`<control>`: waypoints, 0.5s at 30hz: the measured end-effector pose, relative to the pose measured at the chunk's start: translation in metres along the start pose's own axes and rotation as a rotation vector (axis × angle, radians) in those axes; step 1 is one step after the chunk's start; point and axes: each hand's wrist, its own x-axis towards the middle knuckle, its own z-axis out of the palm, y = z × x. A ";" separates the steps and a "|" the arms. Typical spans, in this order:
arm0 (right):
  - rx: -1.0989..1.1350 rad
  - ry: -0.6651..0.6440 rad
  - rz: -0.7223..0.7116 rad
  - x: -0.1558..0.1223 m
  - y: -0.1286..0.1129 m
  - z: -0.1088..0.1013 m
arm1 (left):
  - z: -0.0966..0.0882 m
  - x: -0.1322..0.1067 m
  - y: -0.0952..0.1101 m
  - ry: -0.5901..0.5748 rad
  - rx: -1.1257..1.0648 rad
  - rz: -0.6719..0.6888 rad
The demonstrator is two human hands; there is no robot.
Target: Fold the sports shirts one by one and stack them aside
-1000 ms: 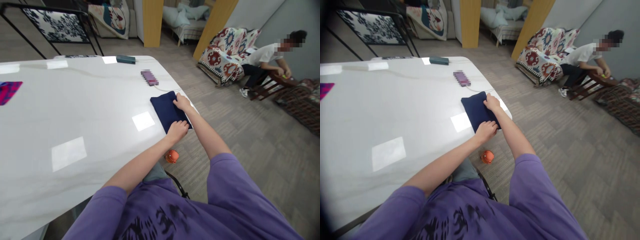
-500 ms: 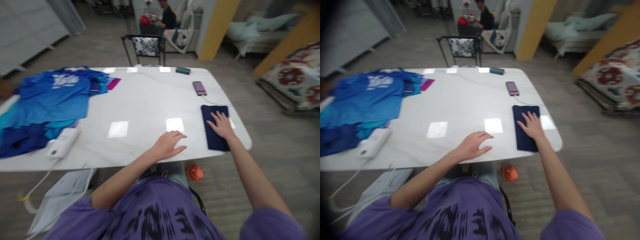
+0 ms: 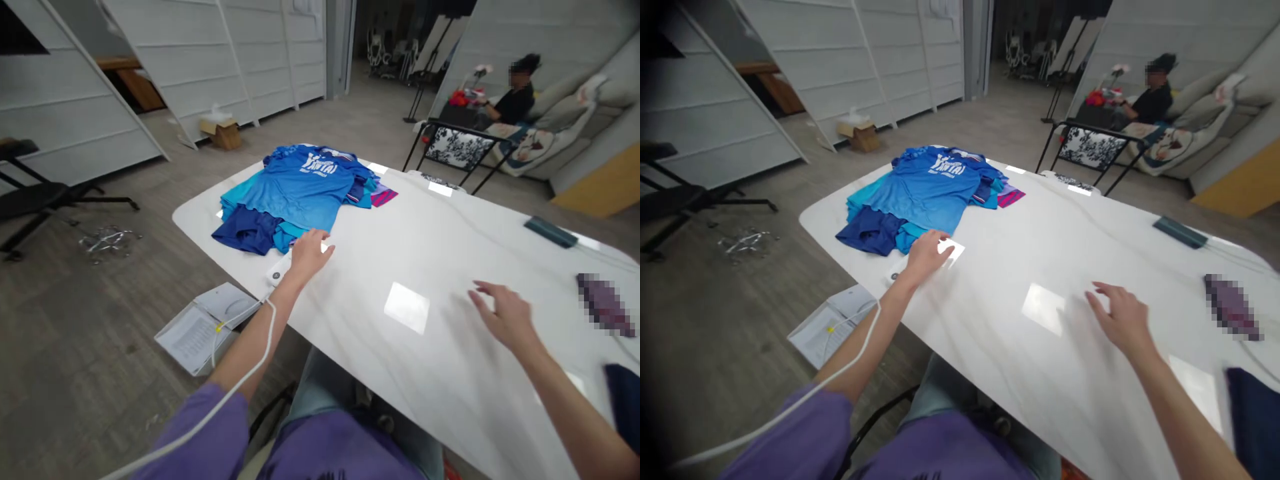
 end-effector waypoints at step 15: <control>0.497 -0.362 -0.093 0.220 -0.246 0.166 | -0.015 0.065 -0.004 -0.126 0.202 -0.042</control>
